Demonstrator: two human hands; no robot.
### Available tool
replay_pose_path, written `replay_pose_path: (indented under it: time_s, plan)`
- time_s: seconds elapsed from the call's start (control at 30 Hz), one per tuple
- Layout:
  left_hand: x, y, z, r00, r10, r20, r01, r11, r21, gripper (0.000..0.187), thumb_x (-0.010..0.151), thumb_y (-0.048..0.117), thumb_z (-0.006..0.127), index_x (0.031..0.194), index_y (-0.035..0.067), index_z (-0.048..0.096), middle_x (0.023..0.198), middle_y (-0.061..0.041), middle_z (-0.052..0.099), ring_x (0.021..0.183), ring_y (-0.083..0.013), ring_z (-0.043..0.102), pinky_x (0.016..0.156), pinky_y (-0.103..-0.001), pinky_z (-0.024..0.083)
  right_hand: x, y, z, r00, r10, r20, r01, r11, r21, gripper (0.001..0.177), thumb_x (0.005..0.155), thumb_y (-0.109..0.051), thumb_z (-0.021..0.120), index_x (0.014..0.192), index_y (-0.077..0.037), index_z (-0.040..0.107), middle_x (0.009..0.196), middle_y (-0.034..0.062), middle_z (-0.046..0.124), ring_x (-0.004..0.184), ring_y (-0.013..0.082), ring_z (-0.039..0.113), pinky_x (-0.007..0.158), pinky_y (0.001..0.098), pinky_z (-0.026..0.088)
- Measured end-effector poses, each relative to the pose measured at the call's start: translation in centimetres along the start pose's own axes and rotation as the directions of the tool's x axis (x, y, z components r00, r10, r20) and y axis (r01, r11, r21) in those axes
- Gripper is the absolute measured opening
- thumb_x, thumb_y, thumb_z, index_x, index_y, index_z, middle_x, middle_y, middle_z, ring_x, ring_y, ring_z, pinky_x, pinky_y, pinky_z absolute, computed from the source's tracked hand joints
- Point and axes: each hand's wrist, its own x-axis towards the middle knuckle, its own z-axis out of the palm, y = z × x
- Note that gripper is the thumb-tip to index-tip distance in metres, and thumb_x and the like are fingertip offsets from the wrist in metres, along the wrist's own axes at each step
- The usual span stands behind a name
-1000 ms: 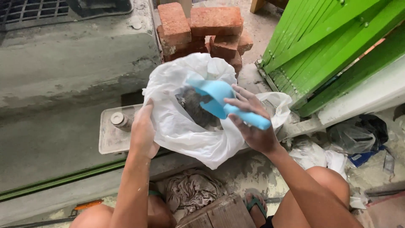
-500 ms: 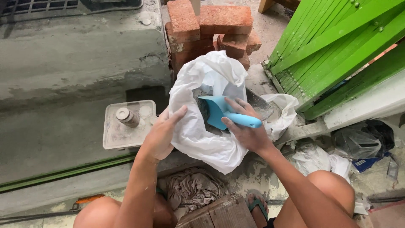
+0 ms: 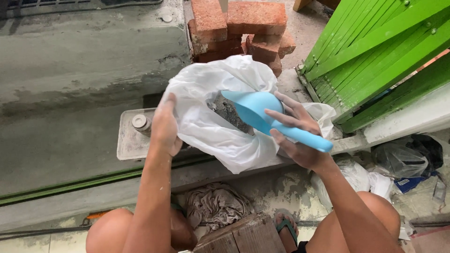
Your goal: The person scoops cement from a large white sack using a blue plastic scoop and transfers it into a smaller white bag. The person repeats this scooping and pouring action multiple times to fill the smaller bag.
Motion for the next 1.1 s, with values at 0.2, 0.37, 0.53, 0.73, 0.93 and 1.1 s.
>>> replay_pose_path:
  time_s: [0.2, 0.37, 0.53, 0.73, 0.93, 1.1]
  plan:
    - [-2.7, 3.7, 1.4, 0.962, 0.170, 0.216, -0.274, 0.581, 0.766, 0.089, 0.090, 0.076, 0.041, 0.156, 0.017, 0.040, 0.153, -0.019, 0.048, 0.142, -0.0380, 0.044, 0.120, -0.054, 0.030, -1.9, 3.2, -3.4, 0.995, 0.069, -0.077, -0.056, 0.987, 0.153, 0.043, 0.103, -0.030, 0.058, 0.143, -0.014, 0.057, 0.154, 0.0243, 0.050, 0.138, 0.0383, 0.053, 0.111, 0.0612, 0.044]
    - [-7.3, 4.5, 3.9, 0.747, 0.595, 0.296, -0.539, 0.281, 0.795, 0.080, 0.096, 0.063, 0.041, 0.155, 0.011, 0.029, 0.150, -0.021, 0.034, 0.137, -0.0374, 0.034, 0.108, -0.058, 0.033, -2.4, 2.4, -9.3, 0.970, 0.242, -0.006, -0.173, 0.710, 0.682, 0.032, 0.106, -0.035, 0.063, 0.126, -0.009, 0.060, 0.100, -0.0051, 0.067, 0.078, 0.0049, 0.063, 0.064, 0.0158, 0.060]
    - [-13.3, 0.1, 10.1, 0.410, 0.708, 0.575, -0.912, 0.307, 0.272, 0.043, 0.094, 0.003, 0.063, 0.133, 0.001, 0.047, 0.122, -0.016, 0.057, 0.109, -0.0265, 0.055, 0.098, -0.034, 0.049, -7.3, 6.7, -14.6, 0.675, 0.667, -0.316, -0.401, 0.691, 0.601, 0.070, 0.092, -0.052, 0.060, 0.155, -0.026, 0.043, 0.157, 0.0090, 0.049, 0.139, 0.0333, 0.056, 0.098, 0.0600, 0.060]
    - [-9.5, -18.3, 16.5, 0.505, -0.010, 0.863, -0.686, 0.603, 0.408, 0.069, 0.093, 0.050, 0.051, 0.138, -0.001, 0.046, 0.130, -0.028, 0.055, 0.118, -0.0434, 0.057, 0.104, -0.048, 0.042, -13.5, 14.5, -12.6, 0.250, 0.758, -0.603, -0.243, 0.652, 0.719, 0.054, 0.086, -0.032, 0.069, 0.139, -0.022, 0.066, 0.131, 0.0120, 0.068, 0.122, 0.0306, 0.067, 0.081, 0.0543, 0.068]
    - [-0.5, -26.7, 17.2, 0.822, -0.298, 0.485, -0.280, 0.530, 0.801, 0.085, 0.094, 0.058, 0.059, 0.147, -0.004, 0.034, 0.135, -0.036, 0.056, 0.127, -0.0504, 0.058, 0.107, -0.061, 0.046, -13.5, 17.5, -11.7, 0.387, 0.554, -0.737, -0.698, 0.699, 0.159, 0.037, 0.105, -0.033, 0.072, 0.140, -0.025, 0.064, 0.140, 0.0138, 0.058, 0.130, 0.0429, 0.054, 0.085, 0.0619, 0.062]
    - [10.8, -37.4, 14.7, 0.932, -0.234, 0.278, -0.158, 0.425, 0.891, 0.088, 0.090, 0.077, 0.055, 0.137, 0.003, 0.059, 0.131, -0.024, 0.067, 0.128, -0.0375, 0.062, 0.114, -0.048, 0.042, -15.4, 21.0, -10.9, 0.777, 0.343, -0.527, -0.552, 0.774, -0.309, 0.032, 0.095, -0.021, 0.080, 0.127, -0.020, 0.076, 0.129, 0.0131, 0.070, 0.128, 0.0323, 0.061, 0.108, 0.0493, 0.051]
